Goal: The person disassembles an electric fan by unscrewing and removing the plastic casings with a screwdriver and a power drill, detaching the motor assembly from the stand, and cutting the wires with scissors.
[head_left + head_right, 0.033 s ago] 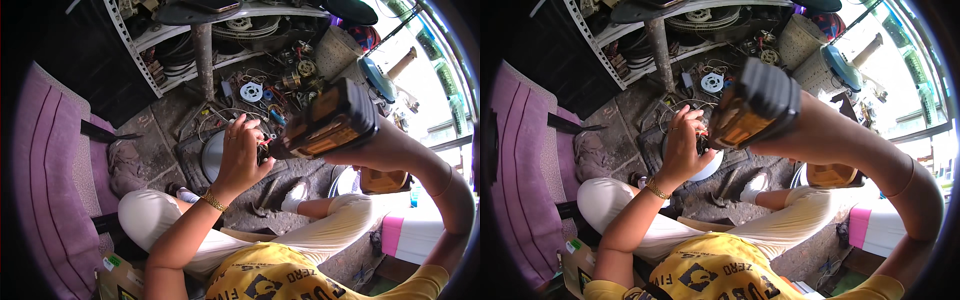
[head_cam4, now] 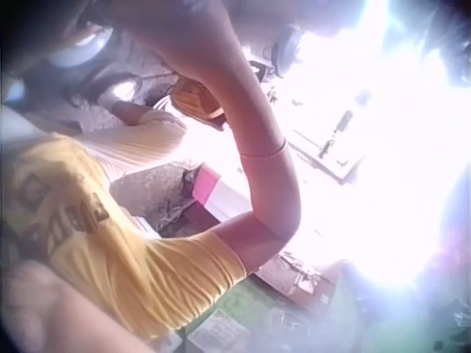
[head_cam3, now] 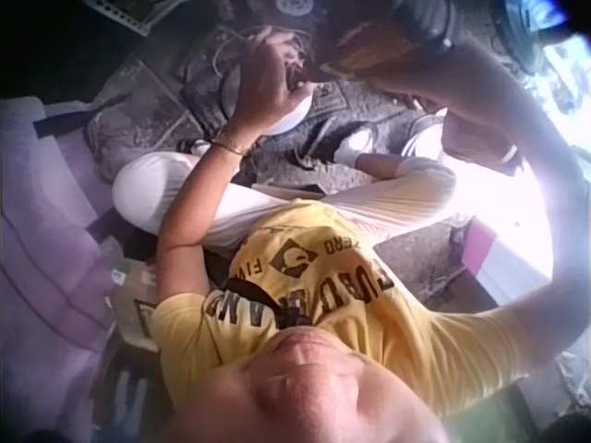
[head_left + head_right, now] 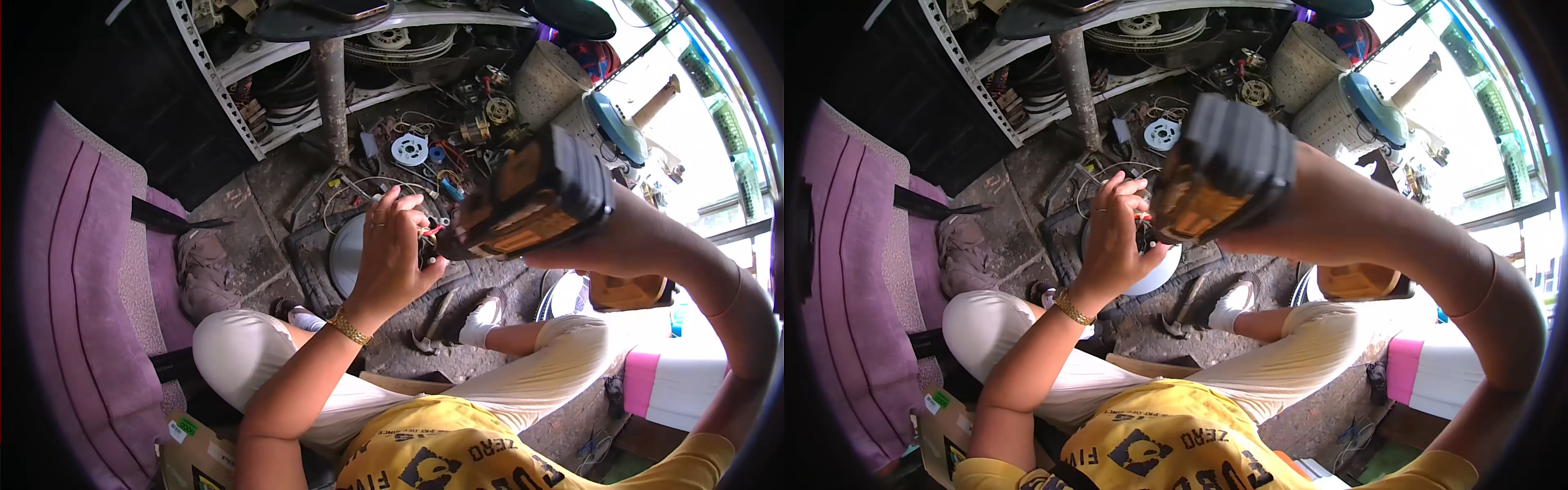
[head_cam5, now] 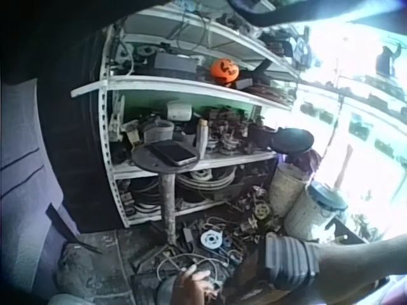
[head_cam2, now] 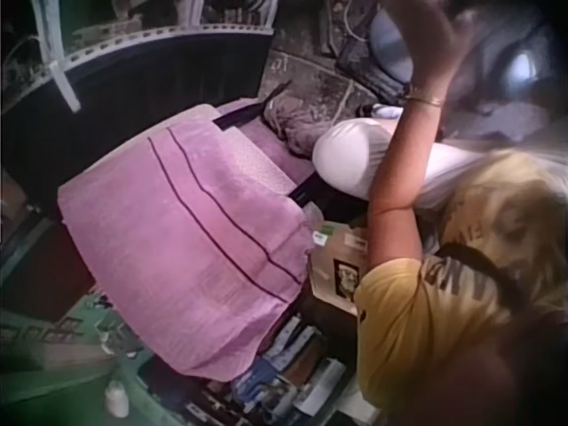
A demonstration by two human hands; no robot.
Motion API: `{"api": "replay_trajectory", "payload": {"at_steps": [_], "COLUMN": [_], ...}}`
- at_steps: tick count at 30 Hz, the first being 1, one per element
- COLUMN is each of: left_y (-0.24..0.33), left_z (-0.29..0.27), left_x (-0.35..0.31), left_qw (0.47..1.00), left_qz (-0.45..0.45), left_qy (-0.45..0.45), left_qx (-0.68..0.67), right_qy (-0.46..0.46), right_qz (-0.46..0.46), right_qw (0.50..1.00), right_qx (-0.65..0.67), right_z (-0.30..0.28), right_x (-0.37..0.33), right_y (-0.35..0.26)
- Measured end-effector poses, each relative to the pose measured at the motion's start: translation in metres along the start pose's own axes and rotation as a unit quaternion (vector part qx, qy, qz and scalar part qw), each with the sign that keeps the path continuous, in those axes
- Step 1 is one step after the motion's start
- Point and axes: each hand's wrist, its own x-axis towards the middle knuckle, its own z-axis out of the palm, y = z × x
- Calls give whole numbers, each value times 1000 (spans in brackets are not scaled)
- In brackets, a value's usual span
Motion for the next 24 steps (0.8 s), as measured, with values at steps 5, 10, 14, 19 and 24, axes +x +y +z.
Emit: {"api": "replay_trajectory", "payload": {"at_steps": [5, 10, 14, 19, 24], "left_y": [-5, 3, 3, 12, 25], "left_z": [-14, -7, -11, -1, -16], "left_x": [-14, -11, -19, -15, 1], "left_qw": [999, 1000, 999, 999, 994], "left_qz": [-40, -19, -20, -36, -16], "left_qy": [-14, -13, -11, 14, 90], "left_qx": [26, -6, 29, 2, 58], "right_qy": [-36, -70, -87, -83, -28], "right_qz": [-68, 209, 228, 268, 206], "right_qw": [997, 974, 968, 959, 971], "right_qx": [-1, 61, 56, 51, 114], "right_z": [11, -8, -10, -19, -31], "right_x": [23, 5, 11, -1, -12], "right_y": [-7, -31, -39, -46, -8]}}
